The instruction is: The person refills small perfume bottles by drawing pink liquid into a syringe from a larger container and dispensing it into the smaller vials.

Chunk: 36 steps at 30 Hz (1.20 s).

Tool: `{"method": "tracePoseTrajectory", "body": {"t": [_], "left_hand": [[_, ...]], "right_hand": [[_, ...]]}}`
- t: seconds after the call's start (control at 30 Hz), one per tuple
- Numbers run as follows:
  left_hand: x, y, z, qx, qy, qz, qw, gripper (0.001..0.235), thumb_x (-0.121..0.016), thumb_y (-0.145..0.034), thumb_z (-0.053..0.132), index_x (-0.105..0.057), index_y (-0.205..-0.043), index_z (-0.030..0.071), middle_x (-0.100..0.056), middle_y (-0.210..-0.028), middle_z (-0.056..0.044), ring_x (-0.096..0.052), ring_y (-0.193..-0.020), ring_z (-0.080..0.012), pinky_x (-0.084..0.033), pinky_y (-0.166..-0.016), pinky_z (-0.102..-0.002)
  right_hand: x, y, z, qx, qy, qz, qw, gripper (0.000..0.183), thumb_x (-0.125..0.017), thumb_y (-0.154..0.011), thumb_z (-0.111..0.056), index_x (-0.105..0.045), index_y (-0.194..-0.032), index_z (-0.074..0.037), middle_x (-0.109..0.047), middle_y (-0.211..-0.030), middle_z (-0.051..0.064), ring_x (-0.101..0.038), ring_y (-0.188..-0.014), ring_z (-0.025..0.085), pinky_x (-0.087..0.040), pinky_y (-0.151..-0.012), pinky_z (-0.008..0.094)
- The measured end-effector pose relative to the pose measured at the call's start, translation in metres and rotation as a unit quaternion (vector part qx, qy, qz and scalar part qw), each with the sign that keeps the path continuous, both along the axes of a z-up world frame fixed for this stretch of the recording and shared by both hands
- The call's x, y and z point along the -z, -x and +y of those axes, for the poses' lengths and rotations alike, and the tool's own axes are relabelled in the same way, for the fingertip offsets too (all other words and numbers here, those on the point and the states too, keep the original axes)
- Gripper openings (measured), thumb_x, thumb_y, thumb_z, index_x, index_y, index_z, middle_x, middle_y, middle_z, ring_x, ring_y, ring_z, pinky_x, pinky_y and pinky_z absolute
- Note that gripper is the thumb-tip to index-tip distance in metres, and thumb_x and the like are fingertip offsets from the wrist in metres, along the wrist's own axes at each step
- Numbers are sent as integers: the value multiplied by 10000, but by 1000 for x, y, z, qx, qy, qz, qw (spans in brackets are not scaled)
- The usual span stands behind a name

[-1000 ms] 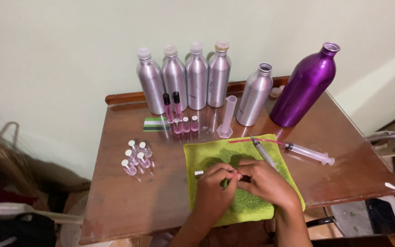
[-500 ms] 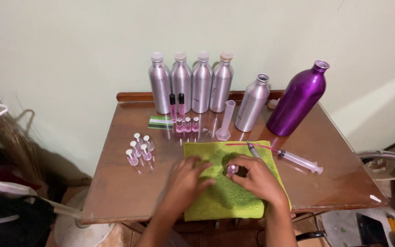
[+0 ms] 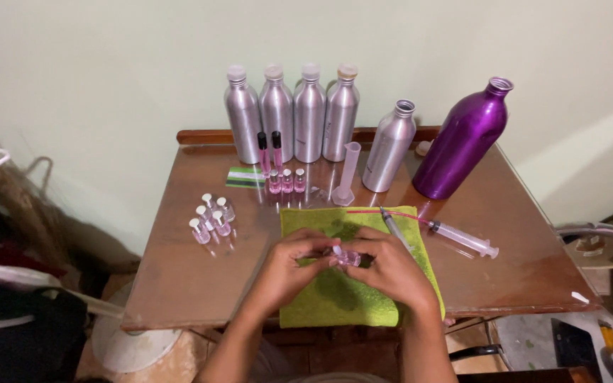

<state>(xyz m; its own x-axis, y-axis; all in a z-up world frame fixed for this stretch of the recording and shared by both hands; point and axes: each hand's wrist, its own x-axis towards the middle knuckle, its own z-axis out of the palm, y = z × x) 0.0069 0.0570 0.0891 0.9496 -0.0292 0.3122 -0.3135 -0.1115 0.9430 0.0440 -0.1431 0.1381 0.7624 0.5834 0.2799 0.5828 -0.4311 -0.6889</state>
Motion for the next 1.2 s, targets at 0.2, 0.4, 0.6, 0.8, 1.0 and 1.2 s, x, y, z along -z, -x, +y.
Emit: {"method": "tracePoseTrajectory", "body": {"t": [0.2, 0.4, 0.6, 0.8, 1.0, 1.2], "left_hand": [[-12, 17, 10, -42, -45, -42, 997, 215, -878, -769, 51, -819, -975, 70, -800, -949, -134, -782, -851, -226, -632, -721, -315], [-20, 22, 0, 8, -89, -93, 992, 170, -814, -804, -16, -816, -964, 40, -793, -929, -195, -736, -752, -295, -597, -657, -359], [30, -9, -16, -81, -31, -146, 986, 195, -921, -744, 218, -856, -925, 183, -763, -950, -29, -670, -687, -140, -586, -654, -277], [10, 6, -35, -14, 14, -181, 983, 337, -651, -896, 4, -694, -1224, 69, -744, -1192, -96, -708, -1136, -227, -564, -1018, -359], [18, -5, -27, -56, 152, -196, 967, 513, -739, -896, -65, -598, -1367, 82, -706, -1001, -51, -680, -978, -153, -574, -958, -313], [-16, 25, -33, -42, 114, -187, 975, 376, -859, -807, 122, -695, -1139, 58, -754, -967, -82, -733, -890, -174, -630, -821, -302]], "right_hand": [[22, -3, -6, 15, -17, -33, 999, 255, -852, -719, -116, -850, -965, -52, -753, -847, 173, -671, -681, 304, -530, -600, 396], [17, 7, -2, -1, -11, -23, 1000, 236, -819, -726, -57, -839, -955, -5, -740, -817, 181, -636, -657, 282, -522, -593, 374], [47, -14, -10, 20, -85, -47, 995, 247, -898, -657, -106, -791, -870, -40, -729, -737, 115, -684, -653, 259, -546, -584, 377], [53, -15, -13, -35, -53, -95, 993, 173, -722, -900, -308, -770, -949, -150, -754, -870, -38, -748, -849, 167, -153, -1229, 626], [38, -2, -16, -70, -190, 11, 979, 155, -800, -856, -176, -775, -955, -58, -706, -846, 22, -634, -778, 154, -508, -706, 288], [29, 12, -7, -93, -148, -83, 981, 264, -769, -875, -192, -758, -1090, -38, -737, -920, 42, -709, -847, 179, -580, -769, 316]]}}
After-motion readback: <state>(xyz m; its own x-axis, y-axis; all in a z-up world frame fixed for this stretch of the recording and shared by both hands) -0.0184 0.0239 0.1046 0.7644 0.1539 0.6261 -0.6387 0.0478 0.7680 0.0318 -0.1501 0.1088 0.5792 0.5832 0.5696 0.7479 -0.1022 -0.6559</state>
